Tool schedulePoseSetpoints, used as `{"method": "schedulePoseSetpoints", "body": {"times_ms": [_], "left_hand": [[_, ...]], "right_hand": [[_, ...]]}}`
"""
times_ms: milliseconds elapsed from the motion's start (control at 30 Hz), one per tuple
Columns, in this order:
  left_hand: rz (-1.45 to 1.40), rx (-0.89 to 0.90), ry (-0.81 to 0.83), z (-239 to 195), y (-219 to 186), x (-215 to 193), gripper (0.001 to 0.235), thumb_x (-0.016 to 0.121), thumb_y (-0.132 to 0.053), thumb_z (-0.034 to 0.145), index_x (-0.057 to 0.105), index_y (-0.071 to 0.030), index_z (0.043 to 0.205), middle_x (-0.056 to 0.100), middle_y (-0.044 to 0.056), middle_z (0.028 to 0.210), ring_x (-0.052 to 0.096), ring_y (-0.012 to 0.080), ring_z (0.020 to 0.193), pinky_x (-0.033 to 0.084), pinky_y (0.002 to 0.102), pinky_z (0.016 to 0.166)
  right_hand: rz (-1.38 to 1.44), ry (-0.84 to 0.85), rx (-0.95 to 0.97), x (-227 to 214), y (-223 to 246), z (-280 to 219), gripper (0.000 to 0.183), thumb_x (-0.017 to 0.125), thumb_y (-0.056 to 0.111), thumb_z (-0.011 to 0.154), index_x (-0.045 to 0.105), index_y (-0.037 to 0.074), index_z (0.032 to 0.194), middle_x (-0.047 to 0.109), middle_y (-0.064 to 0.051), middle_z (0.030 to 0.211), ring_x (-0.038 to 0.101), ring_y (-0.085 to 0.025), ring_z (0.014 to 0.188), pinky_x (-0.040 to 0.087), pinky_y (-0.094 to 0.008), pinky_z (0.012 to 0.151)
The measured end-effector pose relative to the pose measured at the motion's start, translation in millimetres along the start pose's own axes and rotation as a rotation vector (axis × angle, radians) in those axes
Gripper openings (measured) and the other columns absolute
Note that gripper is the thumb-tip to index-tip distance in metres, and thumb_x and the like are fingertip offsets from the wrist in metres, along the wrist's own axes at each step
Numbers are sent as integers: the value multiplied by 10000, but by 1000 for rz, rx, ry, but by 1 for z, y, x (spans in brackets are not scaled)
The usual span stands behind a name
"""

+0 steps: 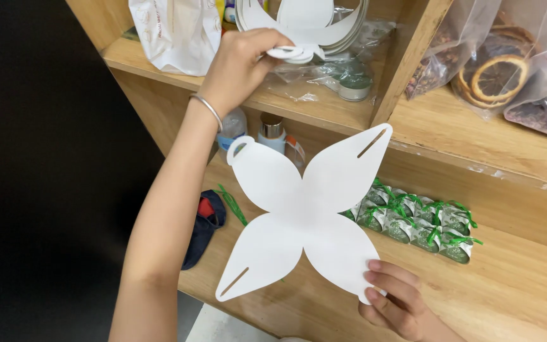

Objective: Packaging flower-shaped candles into decorative boxes and tying them with green ribbons.

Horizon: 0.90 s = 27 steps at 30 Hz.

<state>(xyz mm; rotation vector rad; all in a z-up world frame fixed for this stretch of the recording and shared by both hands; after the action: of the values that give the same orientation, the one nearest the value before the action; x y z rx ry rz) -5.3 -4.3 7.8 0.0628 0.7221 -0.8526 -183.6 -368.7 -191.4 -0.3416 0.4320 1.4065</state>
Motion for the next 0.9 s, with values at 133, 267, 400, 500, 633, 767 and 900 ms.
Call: {"method": "schedulePoseSetpoints", "body": {"times_ms": [133, 267, 400, 500, 633, 767, 900], "left_hand": [[122, 61, -96, -32, -19, -5, 402, 668, 185, 809, 729, -59, 1123, 761, 95, 1105, 742, 282, 1006, 605, 350, 843], [171, 113, -159, -46, -30, -8, 429, 656, 183, 810, 722, -81, 1142, 760, 68, 1168, 734, 262, 1132, 593, 343, 977], [76, 136, -180, -49, -33, -9, 286, 756, 38, 862, 704, -59, 1126, 748, 99, 1158, 726, 271, 1130, 604, 376, 1037], [222, 122, -208, -61, -9, 5, 194, 794, -28, 881, 728, -70, 1059, 757, 116, 1088, 738, 304, 1110, 613, 351, 926], [72, -22, -223, -54, -20, 1, 247, 812, -43, 846, 751, -49, 1085, 776, 123, 1088, 748, 260, 902, 601, 336, 804], [-17, 108, -305, -47, -35, -3, 297, 782, -13, 888, 709, -61, 1172, 749, 110, 1201, 746, 277, 1132, 602, 351, 1015], [-7, 85, -327, -41, -29, 4, 298, 773, 23, 916, 713, -79, 1190, 767, 84, 1214, 757, 256, 1160, 572, 342, 1067]], "right_hand": [[-24, 38, 54, -4, -5, -17, 411, 875, 80, 788, 547, 48, 1033, 584, -135, 1122, 655, -333, 1151, 594, -359, 928], [-86, -107, 29, -12, -4, -3, 412, 863, 81, 723, 548, 61, 987, 579, -108, 1082, 666, -302, 1066, 592, -333, 864], [-143, -346, 33, -13, -5, 2, 371, 816, 56, 760, 574, 93, 1038, 573, -71, 1065, 676, -244, 1006, 585, -291, 852], [-165, -400, 152, -9, 16, 9, 331, 777, 42, 804, 585, 127, 1059, 570, -48, 1045, 674, -222, 995, 575, -298, 866], [-154, -322, 312, -17, 29, 0, 338, 777, 69, 814, 557, 147, 1057, 579, -26, 1034, 656, -216, 1015, 592, -320, 903], [-170, -231, 307, -18, 23, -18, 323, 764, 46, 810, 552, 158, 1026, 603, -17, 997, 661, -215, 1028, 615, -339, 916], [-209, -205, 237, -20, 18, -18, 308, 790, 89, 843, 542, 147, 1015, 600, -13, 979, 651, -209, 1035, 602, -334, 917]]}}
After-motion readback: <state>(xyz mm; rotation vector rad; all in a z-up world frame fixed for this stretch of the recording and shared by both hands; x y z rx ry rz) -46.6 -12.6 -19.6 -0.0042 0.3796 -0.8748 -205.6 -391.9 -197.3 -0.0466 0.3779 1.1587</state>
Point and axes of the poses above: each hand's wrist, its own z-axis towards the middle knuckle, its own x-axis out of the palm, y = z × x, the point moved 3 cm from there along z, towards the middle knuckle
